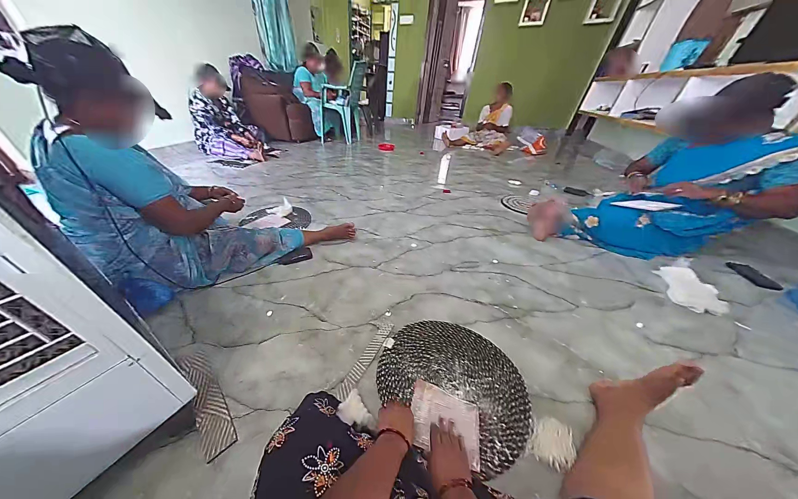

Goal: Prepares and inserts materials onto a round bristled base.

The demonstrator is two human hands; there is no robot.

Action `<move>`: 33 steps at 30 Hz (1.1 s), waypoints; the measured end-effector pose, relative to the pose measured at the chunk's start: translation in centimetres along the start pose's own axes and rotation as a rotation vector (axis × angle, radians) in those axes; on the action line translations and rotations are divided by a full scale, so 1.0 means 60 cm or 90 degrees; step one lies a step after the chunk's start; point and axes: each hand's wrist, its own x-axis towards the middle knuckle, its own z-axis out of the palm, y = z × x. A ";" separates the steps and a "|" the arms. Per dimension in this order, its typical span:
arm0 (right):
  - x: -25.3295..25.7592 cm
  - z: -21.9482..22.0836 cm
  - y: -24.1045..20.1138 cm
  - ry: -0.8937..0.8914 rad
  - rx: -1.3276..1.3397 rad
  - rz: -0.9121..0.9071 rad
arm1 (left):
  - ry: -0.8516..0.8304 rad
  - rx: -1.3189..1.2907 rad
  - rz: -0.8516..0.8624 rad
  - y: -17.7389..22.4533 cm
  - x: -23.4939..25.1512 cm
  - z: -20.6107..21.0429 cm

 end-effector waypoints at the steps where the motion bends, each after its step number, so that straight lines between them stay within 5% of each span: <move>1: 0.005 -0.007 0.006 -0.008 -0.013 -0.010 | 0.000 0.007 0.006 0.001 0.003 -0.001; 8: 0.029 -0.006 0.018 -0.069 -0.055 -0.036 | -0.002 -0.001 0.003 0.003 0.005 -0.008; 12: 0.028 0.072 0.020 0.088 -0.013 -0.020 | -0.015 0.000 0.008 0.002 -0.010 0.000; 23: 0.052 -0.021 0.022 -0.094 -0.074 -0.042 | -0.009 -0.003 0.012 -0.004 -0.006 -0.013; 33: 0.007 0.033 0.012 0.000 -0.033 0.005 | -0.007 0.015 0.019 -0.003 -0.010 0.003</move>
